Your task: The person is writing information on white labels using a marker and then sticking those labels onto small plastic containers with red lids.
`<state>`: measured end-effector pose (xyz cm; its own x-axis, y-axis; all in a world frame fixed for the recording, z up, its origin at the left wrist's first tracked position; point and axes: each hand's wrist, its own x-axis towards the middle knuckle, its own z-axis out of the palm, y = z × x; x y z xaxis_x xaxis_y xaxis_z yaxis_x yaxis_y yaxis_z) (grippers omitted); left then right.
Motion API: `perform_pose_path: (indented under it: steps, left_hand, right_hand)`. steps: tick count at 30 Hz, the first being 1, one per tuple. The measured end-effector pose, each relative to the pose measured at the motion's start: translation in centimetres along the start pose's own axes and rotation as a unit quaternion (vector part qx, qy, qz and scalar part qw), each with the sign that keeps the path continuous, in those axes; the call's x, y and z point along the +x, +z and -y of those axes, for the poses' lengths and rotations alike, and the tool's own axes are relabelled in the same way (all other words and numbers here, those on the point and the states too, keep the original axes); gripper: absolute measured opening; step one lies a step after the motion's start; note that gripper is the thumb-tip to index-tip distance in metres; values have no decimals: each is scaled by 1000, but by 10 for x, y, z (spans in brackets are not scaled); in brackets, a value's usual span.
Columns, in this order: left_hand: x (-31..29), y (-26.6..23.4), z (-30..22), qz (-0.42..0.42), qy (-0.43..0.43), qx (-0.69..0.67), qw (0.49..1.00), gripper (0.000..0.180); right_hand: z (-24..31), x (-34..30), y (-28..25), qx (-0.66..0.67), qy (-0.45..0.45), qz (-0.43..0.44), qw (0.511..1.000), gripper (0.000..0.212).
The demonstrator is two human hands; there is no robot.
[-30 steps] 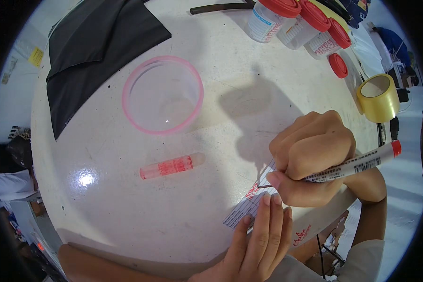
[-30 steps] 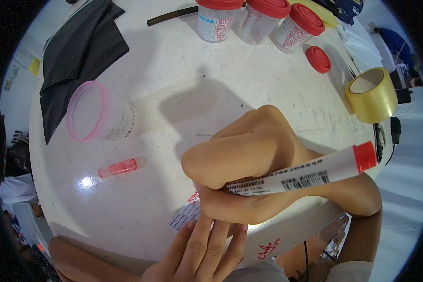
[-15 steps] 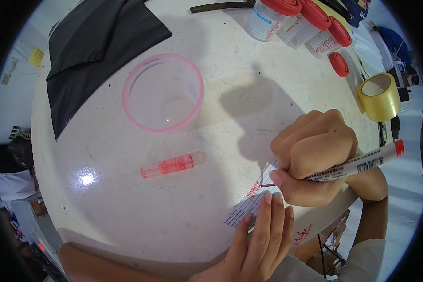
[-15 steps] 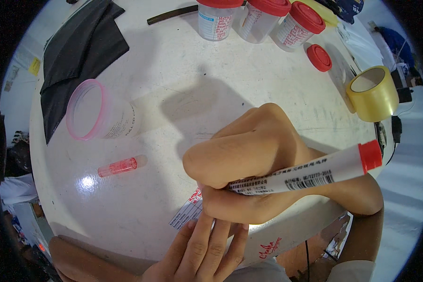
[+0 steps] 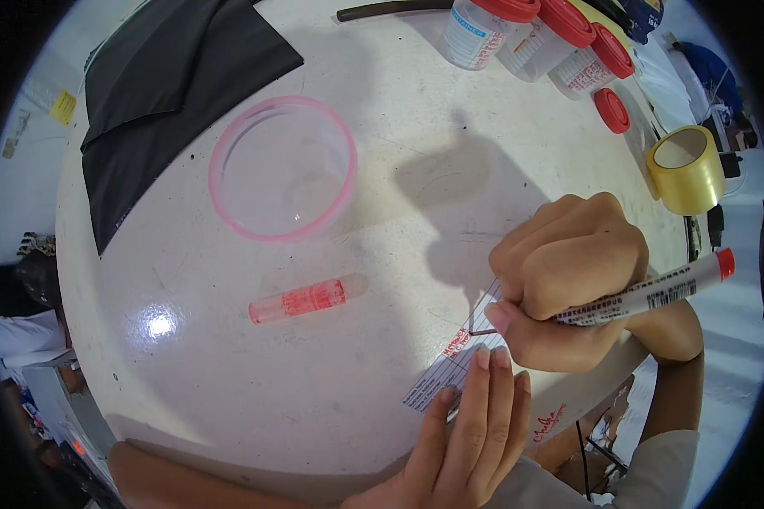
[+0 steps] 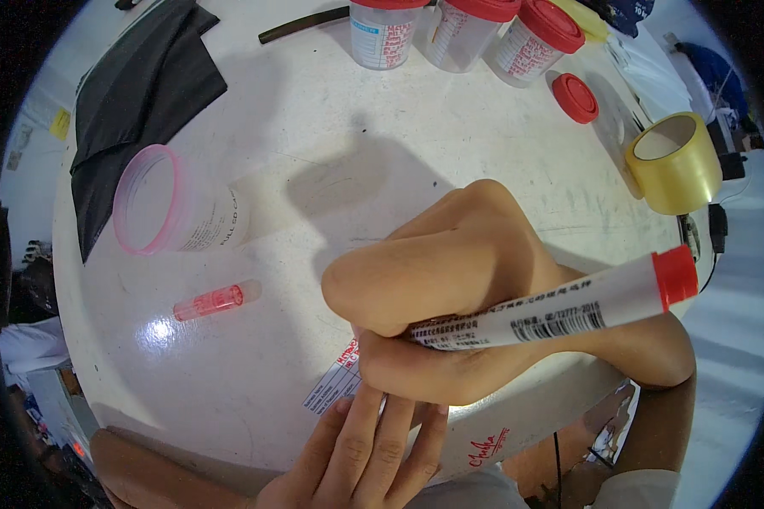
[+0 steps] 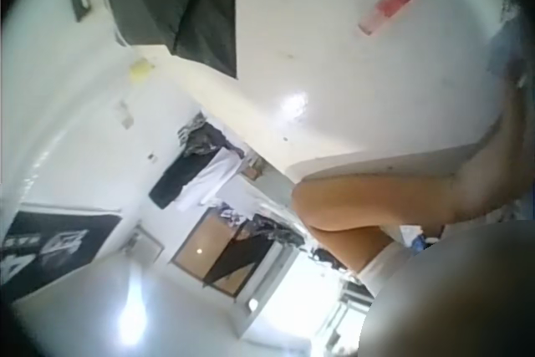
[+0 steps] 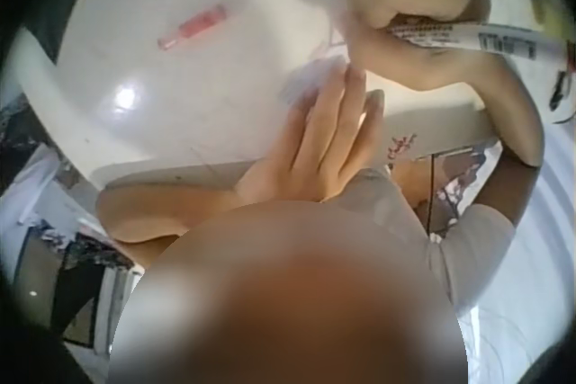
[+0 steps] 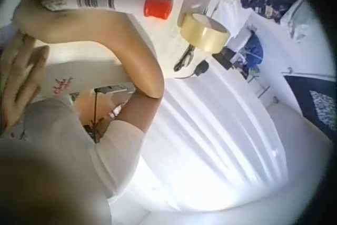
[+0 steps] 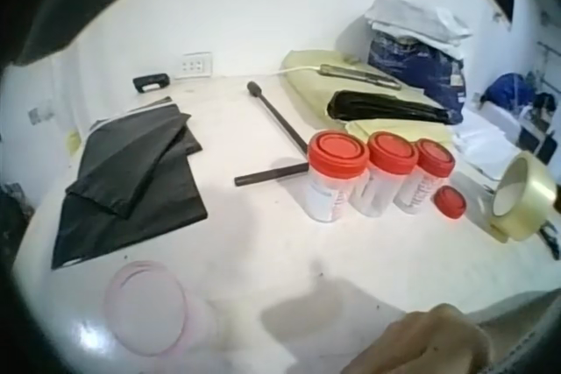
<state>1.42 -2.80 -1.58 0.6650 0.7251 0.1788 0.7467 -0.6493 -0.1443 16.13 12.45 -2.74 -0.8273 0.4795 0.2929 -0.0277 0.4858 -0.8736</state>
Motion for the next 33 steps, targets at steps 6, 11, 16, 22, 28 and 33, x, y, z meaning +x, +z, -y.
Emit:
perform_pose_path:
  steps: [6,11,16,22,28,33]
  left_hand:
    - [0,-1,2,3,2,3,1000,30]
    - [-2,-5,0,0,-10,6,1000,30]
    - [-1,-5,1,9,-1,-8,1000,31]
    - [3,-1,5,43,23,-64,997,31]
    - [3,0,5,-17,-6,1,1000,29]
    - [5,-5,9,-35,-5,25,999,28]
  right_hand:
    - [-1,-1,-1,8,5,-6,1000,34]
    - [3,2,1,5,-6,-11,1000,34]
    - [2,0,1,3,6,-5,1000,34]
    - [2,2,-3,-1,17,2,1000,34]
    - [0,0,-6,-3,20,17,1000,34]
    - [2,2,-2,1,13,7,1000,34]
